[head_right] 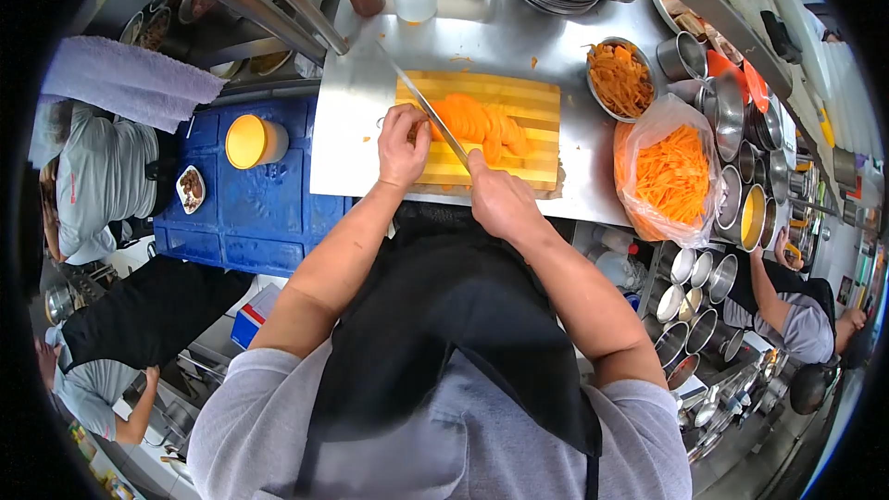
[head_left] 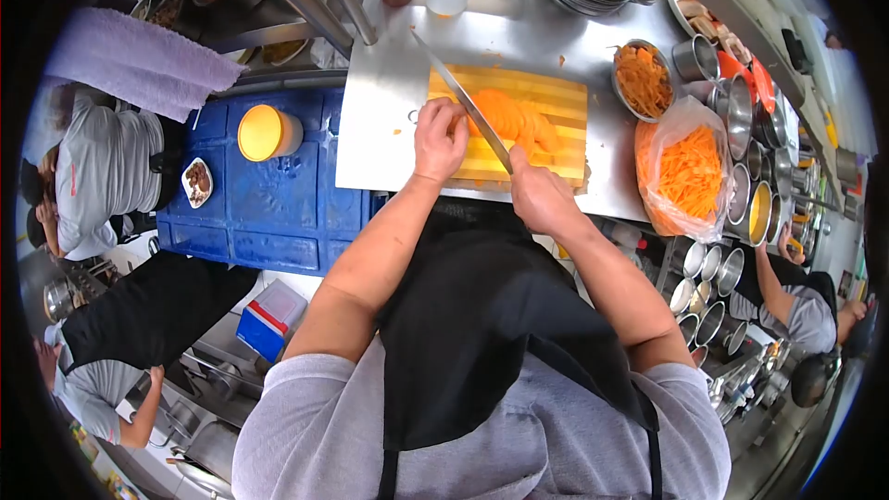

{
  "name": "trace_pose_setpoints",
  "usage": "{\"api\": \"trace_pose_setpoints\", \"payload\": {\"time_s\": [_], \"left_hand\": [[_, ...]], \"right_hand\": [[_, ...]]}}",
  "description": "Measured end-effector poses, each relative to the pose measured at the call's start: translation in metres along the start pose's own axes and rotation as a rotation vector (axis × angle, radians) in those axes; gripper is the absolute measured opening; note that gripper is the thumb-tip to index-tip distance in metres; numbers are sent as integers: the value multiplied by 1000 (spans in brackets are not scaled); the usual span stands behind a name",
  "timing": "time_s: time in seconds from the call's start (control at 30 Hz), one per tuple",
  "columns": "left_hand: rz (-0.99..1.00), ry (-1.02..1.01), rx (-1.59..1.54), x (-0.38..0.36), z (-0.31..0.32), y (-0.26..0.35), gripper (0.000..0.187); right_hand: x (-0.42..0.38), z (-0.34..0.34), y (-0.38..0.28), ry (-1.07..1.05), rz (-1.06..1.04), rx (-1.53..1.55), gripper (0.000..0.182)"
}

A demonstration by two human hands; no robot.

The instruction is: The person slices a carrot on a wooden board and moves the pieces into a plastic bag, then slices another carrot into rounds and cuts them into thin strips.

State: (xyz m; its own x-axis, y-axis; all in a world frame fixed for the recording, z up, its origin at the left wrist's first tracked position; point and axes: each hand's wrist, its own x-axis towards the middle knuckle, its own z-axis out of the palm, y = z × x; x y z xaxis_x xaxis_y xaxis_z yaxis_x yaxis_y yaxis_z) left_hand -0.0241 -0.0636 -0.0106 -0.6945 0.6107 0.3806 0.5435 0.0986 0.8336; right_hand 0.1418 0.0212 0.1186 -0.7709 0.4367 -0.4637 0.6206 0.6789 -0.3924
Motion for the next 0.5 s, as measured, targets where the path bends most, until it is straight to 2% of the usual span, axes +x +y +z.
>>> {"api": "trace_pose_setpoints", "payload": {"time_s": [0.1,0.2,0.33,0.47,0.5], "left_hand": [[-7,-3,-3,0,0,-1,16],[81,29,38,1,0,0,9],[-2,-13,99,-4,3,-8,4],[23,-37,91,-2,2,-7,7],[33,-37,88,-3,2,-7,7]], "right_hand": [[11,18,6,-11,-2,16,31],[40,42,10,-27,10,4,38],[33,38,7,-21,21,11,40],[32,49,13,-1,26,74,45],[29,45,13,-2,-14,53,58]]}}
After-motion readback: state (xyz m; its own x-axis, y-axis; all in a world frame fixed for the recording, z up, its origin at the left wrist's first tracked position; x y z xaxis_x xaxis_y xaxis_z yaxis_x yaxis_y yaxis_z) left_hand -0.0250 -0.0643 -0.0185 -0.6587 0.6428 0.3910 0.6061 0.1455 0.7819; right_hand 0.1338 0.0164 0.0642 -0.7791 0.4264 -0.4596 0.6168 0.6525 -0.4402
